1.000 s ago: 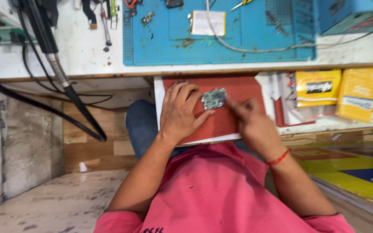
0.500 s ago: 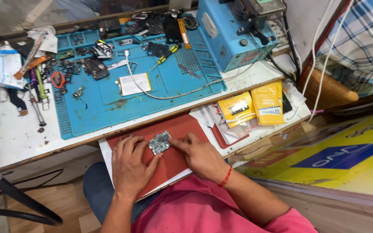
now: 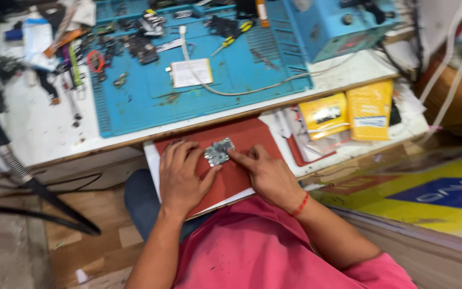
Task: The person scrapes a small circuit board with a purple tool and then uses a hot air gun to heat the board. The work is performed on a red mat on a cluttered workbench.
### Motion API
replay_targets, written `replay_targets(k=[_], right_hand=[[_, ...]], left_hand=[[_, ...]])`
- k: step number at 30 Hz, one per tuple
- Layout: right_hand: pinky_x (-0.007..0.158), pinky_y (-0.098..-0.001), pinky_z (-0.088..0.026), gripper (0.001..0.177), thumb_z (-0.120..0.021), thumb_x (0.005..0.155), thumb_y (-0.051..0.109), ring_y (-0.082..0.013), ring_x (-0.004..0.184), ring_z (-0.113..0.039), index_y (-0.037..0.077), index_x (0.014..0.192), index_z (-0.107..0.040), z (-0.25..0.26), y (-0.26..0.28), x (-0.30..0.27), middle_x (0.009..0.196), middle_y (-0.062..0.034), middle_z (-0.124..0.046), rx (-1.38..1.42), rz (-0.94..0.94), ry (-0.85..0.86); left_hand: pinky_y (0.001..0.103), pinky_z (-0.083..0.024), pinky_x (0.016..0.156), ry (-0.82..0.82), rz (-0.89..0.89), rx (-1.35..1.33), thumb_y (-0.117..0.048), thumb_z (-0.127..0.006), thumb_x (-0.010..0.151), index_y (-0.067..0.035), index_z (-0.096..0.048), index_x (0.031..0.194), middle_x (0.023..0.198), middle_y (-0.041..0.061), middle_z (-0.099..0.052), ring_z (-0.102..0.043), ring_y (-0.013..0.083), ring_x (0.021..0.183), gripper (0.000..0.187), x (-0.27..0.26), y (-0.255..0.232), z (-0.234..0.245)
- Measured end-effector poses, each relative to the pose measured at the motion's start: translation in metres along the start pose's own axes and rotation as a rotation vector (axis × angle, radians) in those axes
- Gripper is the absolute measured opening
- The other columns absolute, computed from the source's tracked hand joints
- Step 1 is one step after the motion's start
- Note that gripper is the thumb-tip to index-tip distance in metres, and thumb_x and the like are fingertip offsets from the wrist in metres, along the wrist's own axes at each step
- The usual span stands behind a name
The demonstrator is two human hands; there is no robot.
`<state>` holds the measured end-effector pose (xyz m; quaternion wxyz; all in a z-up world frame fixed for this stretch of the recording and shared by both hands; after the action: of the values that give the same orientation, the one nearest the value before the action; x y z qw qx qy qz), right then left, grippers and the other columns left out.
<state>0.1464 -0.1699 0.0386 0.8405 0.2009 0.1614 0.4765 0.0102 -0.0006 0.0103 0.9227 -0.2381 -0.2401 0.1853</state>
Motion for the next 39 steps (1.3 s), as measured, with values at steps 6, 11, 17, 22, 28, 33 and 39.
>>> replay_targets(k=[6,11,17,22,28,33,39], right_hand=[[0.066,-0.0475,-0.055,0.052,-0.055,0.096,0.01,-0.0367,0.076,-0.067,0.028,0.144,-0.059,0.006,0.005,0.004,0.105,-0.0127,-0.062,-0.051,-0.077,0.043],[0.064,-0.0479,-0.055,0.054,-0.056,0.092,0.007,-0.0375,0.077,-0.068,0.026,0.143,-0.06,-0.001,0.006,0.006,0.105,-0.0131,-0.063,0.016,0.057,-0.008],[0.06,-0.048,-0.056,0.057,-0.056,0.088,0.004,-0.0379,0.07,-0.067,0.026,0.14,-0.063,-0.001,0.007,0.007,0.103,-0.0137,-0.063,-0.024,0.091,0.017],[0.059,-0.0485,-0.055,0.053,-0.058,0.092,0.006,-0.0386,0.07,-0.066,0.025,0.141,-0.064,0.002,0.005,0.005,0.103,-0.0139,-0.062,-0.047,0.081,-0.025],[0.06,-0.05,-0.055,0.051,-0.058,0.093,0.01,-0.0384,0.072,-0.067,0.028,0.14,-0.063,0.01,0.007,0.008,0.103,-0.012,-0.063,-0.078,0.006,0.036],[0.067,-0.0495,-0.056,0.05,-0.056,0.092,0.007,-0.0389,0.08,-0.068,0.023,0.139,-0.063,0.013,0.004,0.008,0.112,-0.0121,-0.065,-0.008,0.072,-0.019],[0.066,-0.0484,-0.057,0.05,-0.057,0.088,0.01,-0.0385,0.081,-0.069,0.024,0.136,-0.064,0.013,0.007,0.01,0.109,-0.0121,-0.066,0.024,0.141,0.032]], left_hand=[[0.05,-0.04,0.107,-0.009,-0.007,-0.027,-0.035,-0.086,0.076,-0.006,-0.072,0.11,0.12,0.01,-0.063,-0.054,0.0344,0.122,0.047,0.003,0.0,0.002],[0.05,-0.04,0.109,-0.012,-0.013,-0.023,-0.034,-0.086,0.077,-0.006,-0.071,0.112,0.121,0.011,-0.062,-0.054,0.0342,0.123,0.047,0.006,0.001,0.006],[0.051,-0.039,0.109,-0.007,-0.017,0.0,-0.033,-0.085,0.076,-0.004,-0.07,0.114,0.121,0.013,-0.062,-0.054,0.0361,0.122,0.05,0.005,-0.001,0.007],[0.05,-0.04,0.112,-0.004,-0.022,-0.011,-0.036,-0.085,0.081,-0.005,-0.07,0.114,0.123,0.012,-0.061,-0.054,0.0348,0.124,0.048,0.001,0.003,0.003],[0.05,-0.04,0.109,-0.017,-0.029,-0.002,-0.036,-0.085,0.079,-0.004,-0.071,0.115,0.122,0.012,-0.062,-0.054,0.0349,0.122,0.05,0.004,0.001,0.004],[0.05,-0.041,0.109,-0.008,-0.018,-0.011,-0.037,-0.085,0.08,-0.005,-0.071,0.114,0.123,0.012,-0.062,-0.054,0.0345,0.123,0.049,0.002,0.002,0.001],[0.05,-0.041,0.105,-0.018,-0.004,-0.033,-0.039,-0.083,0.079,-0.003,-0.07,0.111,0.122,0.013,-0.062,-0.054,0.035,0.121,0.051,0.007,0.0,0.01]])
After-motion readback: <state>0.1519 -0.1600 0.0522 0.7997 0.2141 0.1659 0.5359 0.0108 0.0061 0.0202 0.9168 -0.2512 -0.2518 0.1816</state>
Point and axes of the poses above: each hand's wrist, its own x-axis towards the middle knuckle, its own z-axis out of the back of the hand, y = z × x, the point moved 1 cm from there along x, towards the middle knuckle
